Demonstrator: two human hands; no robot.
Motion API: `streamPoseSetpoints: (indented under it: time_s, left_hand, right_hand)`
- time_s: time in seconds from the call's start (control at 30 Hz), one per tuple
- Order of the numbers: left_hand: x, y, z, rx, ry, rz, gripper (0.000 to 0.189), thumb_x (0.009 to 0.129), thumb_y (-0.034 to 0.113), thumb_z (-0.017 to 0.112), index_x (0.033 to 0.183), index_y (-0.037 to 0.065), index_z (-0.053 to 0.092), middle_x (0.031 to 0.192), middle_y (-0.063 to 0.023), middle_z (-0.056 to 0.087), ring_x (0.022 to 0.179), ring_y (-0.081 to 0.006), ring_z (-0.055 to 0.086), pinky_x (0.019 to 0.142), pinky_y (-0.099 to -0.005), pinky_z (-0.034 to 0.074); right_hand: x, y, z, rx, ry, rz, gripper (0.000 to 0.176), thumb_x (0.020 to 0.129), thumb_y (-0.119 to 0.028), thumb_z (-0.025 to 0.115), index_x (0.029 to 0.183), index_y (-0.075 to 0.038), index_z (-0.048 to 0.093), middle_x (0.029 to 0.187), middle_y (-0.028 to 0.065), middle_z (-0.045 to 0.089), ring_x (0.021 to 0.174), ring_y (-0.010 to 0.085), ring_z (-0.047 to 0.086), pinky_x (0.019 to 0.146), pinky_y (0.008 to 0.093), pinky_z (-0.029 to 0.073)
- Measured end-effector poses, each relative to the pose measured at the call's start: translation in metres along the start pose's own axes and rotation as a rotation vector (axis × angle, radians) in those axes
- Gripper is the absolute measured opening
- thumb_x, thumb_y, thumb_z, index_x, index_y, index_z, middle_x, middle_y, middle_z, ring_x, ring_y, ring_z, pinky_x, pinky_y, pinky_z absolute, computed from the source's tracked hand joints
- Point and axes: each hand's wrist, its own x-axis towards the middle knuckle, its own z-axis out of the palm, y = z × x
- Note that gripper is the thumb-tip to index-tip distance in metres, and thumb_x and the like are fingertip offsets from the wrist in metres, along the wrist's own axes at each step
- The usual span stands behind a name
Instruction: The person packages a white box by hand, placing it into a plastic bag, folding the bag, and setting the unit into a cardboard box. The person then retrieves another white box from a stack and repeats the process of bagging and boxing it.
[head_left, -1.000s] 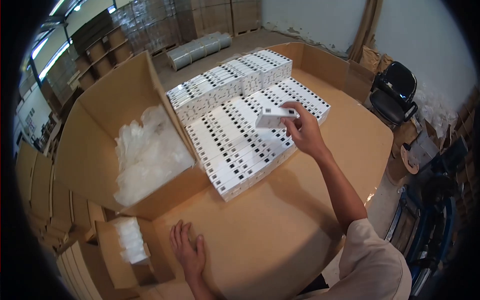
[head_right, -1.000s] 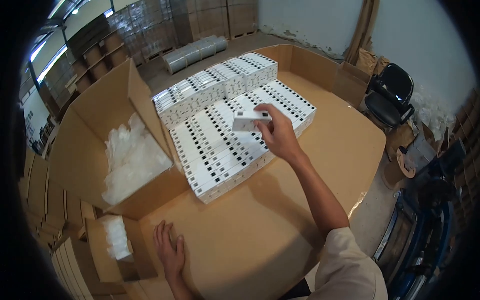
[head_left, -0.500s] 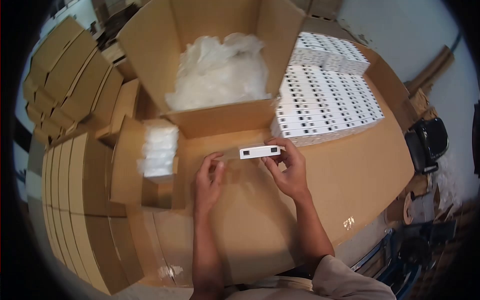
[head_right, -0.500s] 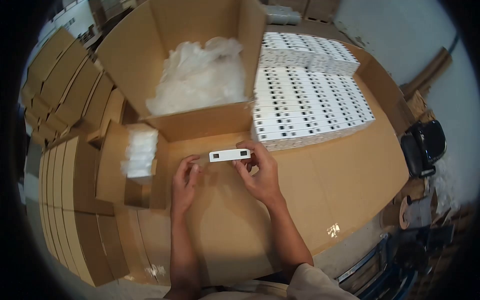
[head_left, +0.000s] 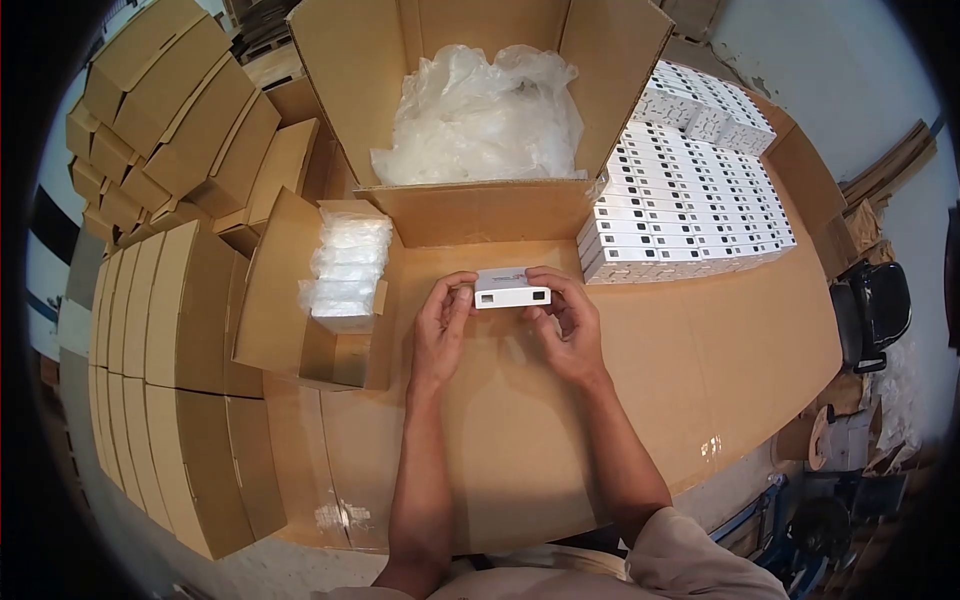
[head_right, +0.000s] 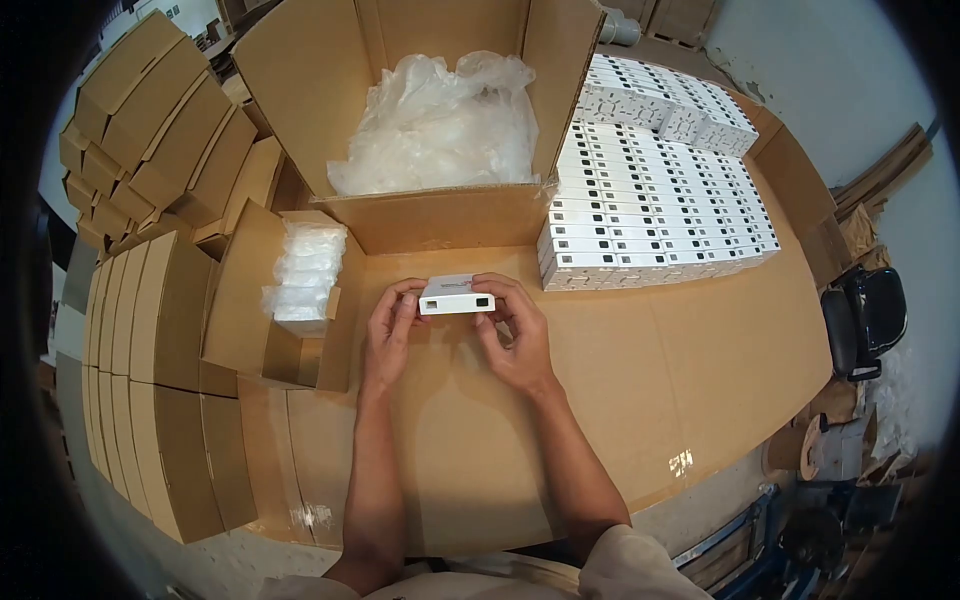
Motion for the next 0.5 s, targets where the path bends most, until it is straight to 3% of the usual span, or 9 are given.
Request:
streamPoseSetpoints:
  time_s: [0.17, 0.37, 0.5]
  left_hand:
    - [0.003, -0.003, -0.001, -0.018, 0.013, 0.046, 0.028, 0.105, 0.022, 0.059, 0.126, 0.004, 0.063, 0.101, -0.0043, 0.065, 0.088, -0.0096, 0.059, 0.08, -0.0254, 0.049]
    - [0.003, -0.004, -0.001, -0.008, -0.008, 0.04, 0.027, 0.102, 0.013, 0.062, 0.128, 0.004, 0.061, 0.104, -0.0047, 0.066, 0.09, -0.0085, 0.061, 0.079, -0.0246, 0.05]
    - [0.002, -0.001, 0.002, -0.026, 0.022, 0.031, 0.032, 0.098, 0.006, 0.064, 0.13, 0.003, 0.06, 0.106, -0.0056, 0.068, 0.09, -0.0092, 0.062, 0.079, -0.0257, 0.05]
  right_hand:
    - [0.001, 0.002, 0.002, 0.105, 0.025, 0.014, 0.023, 0.098, 0.0, 0.058, 0.12, 0.002, 0.064, 0.139, 0.013, 0.053, 0.097, 0.0147, 0.065, 0.078, 0.0263, 0.054]
    - [0.007, 0.007, -0.002, 0.006, 0.038, 0.104, 0.016, 0.1, -0.003, 0.06, 0.111, 0.003, 0.069, 0.144, 0.013, 0.051, 0.088, 0.0107, 0.064, 0.074, 0.0247, 0.054]
    - [0.006, 0.014, -0.005, -0.003, 0.025, 0.072, 0.015, 0.098, 0.001, 0.06, 0.112, 0.002, 0.065, 0.14, 0.0133, 0.053, 0.096, 0.0123, 0.066, 0.074, 0.0245, 0.054]
